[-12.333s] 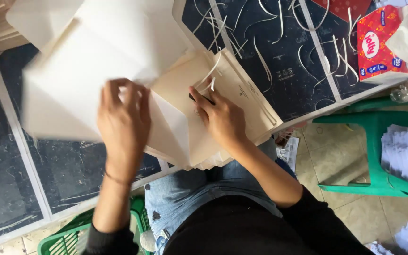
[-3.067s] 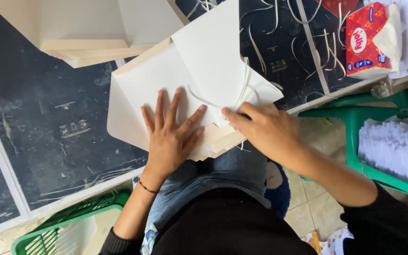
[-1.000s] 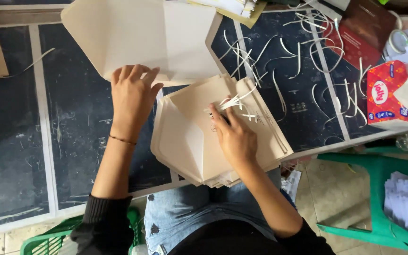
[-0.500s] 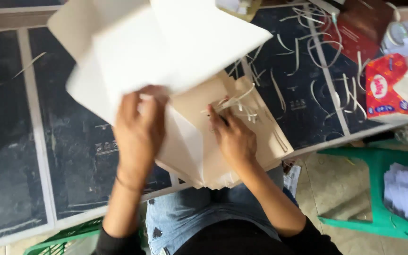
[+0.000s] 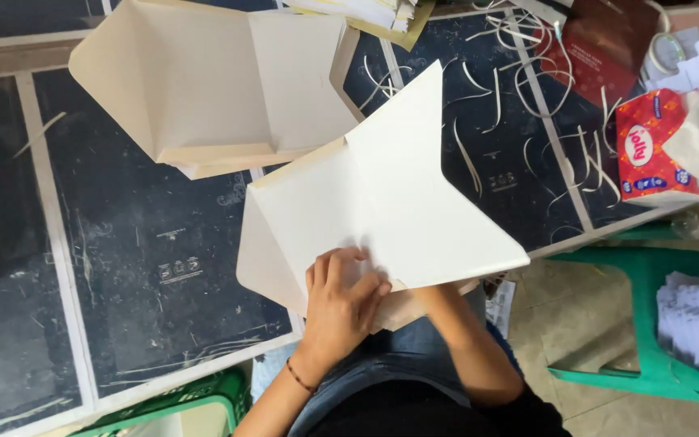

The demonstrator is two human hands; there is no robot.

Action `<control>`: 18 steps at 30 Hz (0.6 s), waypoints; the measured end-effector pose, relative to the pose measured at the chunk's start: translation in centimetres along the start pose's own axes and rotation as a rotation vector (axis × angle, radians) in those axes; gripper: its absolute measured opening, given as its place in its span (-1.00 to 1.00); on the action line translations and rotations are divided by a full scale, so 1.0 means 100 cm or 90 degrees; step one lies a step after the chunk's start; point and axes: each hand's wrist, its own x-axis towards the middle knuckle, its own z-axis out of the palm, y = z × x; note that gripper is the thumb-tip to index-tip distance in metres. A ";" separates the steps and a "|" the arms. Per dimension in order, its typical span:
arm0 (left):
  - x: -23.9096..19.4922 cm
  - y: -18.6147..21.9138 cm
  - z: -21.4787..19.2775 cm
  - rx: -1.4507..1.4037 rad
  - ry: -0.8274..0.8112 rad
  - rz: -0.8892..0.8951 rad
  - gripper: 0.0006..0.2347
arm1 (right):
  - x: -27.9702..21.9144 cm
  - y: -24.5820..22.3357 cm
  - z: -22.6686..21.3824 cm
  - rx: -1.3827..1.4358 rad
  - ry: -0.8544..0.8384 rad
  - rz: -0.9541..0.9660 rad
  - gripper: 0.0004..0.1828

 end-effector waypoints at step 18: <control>-0.003 0.005 0.018 0.198 -0.116 -0.107 -0.24 | 0.043 -0.035 0.023 -0.389 -0.212 -0.247 -0.80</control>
